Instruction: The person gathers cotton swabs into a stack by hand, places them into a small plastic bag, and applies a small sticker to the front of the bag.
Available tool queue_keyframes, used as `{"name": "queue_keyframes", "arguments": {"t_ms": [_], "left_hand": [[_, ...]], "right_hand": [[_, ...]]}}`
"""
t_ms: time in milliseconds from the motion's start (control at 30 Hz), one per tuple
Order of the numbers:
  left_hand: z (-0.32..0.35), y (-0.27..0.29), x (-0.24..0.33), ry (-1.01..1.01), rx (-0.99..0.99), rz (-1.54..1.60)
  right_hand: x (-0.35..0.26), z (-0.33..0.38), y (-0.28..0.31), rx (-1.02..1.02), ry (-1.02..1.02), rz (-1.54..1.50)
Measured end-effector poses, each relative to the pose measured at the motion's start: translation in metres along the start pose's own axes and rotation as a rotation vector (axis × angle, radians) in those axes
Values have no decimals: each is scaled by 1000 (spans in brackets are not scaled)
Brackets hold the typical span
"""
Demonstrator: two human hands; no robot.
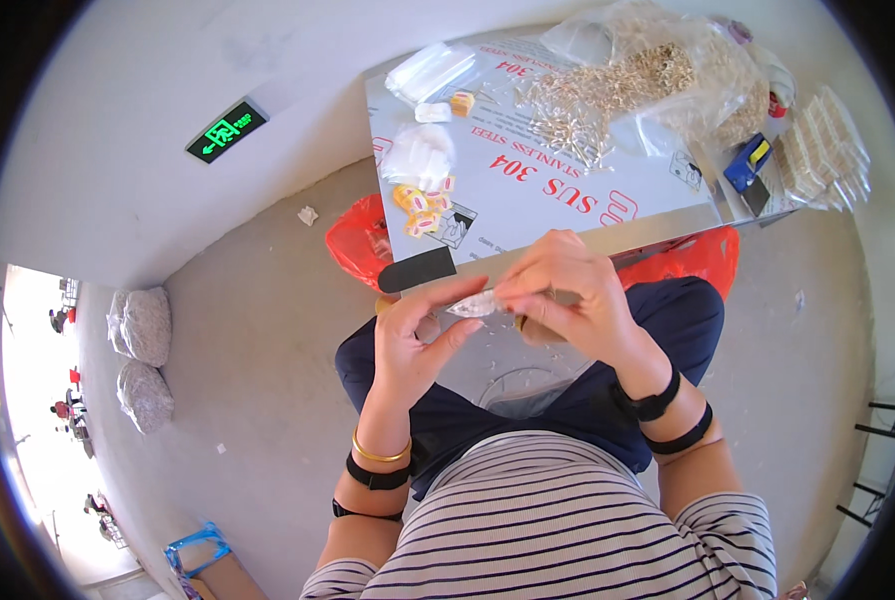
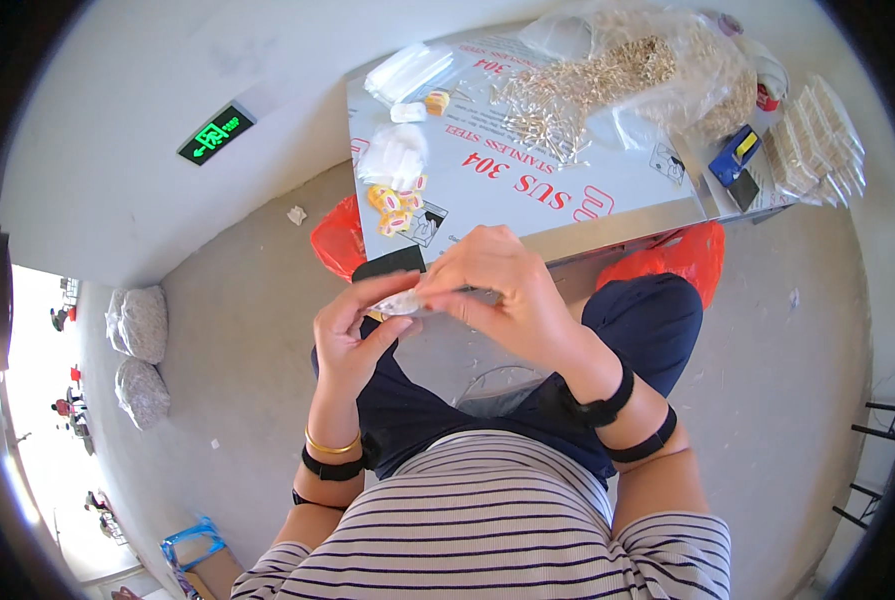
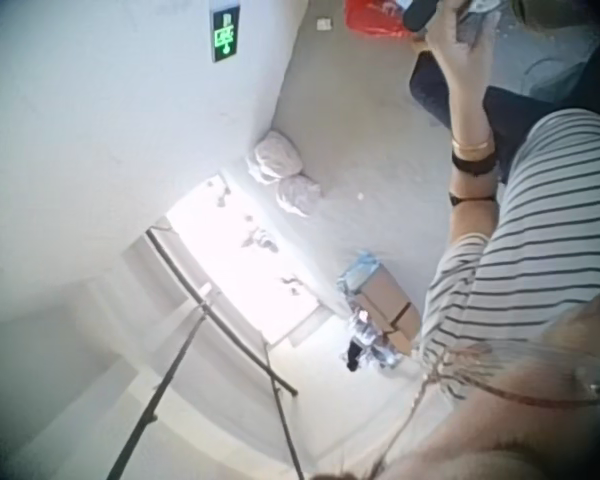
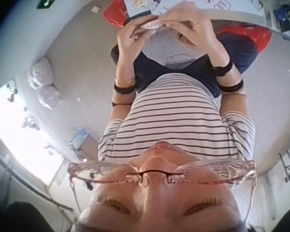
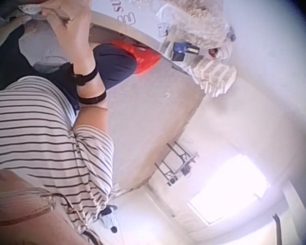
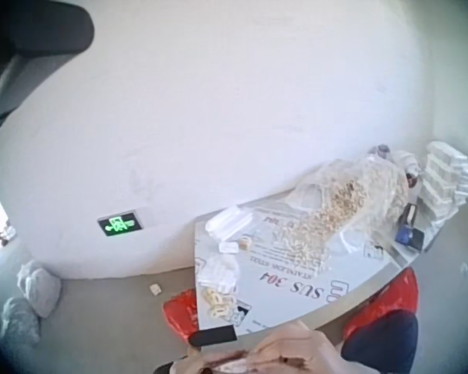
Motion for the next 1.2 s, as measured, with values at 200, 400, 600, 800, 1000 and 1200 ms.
{"name": "queue_keyframes", "arguments": {"t_ms": [200, 400, 600, 800, 1000, 1200], "left_hand": [[-23, -12, -38, 75, 66, 98], [-47, -21, -106, 162, 142, -35], [-61, -35, -179, 434, 58, -106], [-61, -54, -225, 483, 148, 175], [-50, -63, -265, 617, 69, 182], [-53, -57, -272, 748, -85, 271]], "right_hand": [[74, 15, -22, 121, -316, -275], [147, 26, -35, 98, -455, -148], [208, 35, -49, 61, -555, -4], [251, 49, -61, 149, -654, -50], [287, 75, -82, 69, -833, -147], [281, 73, -85, -37, -850, -101]]}}
Point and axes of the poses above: each hand's wrist, its own z-axis away from the middle knuckle, its own y-axis out of the back of the hand, x = y × z, the point moved 6 cm from there along -z, towards the middle knuckle, and after that the axes turned 3 degrees about y, right-handed, at the moved point
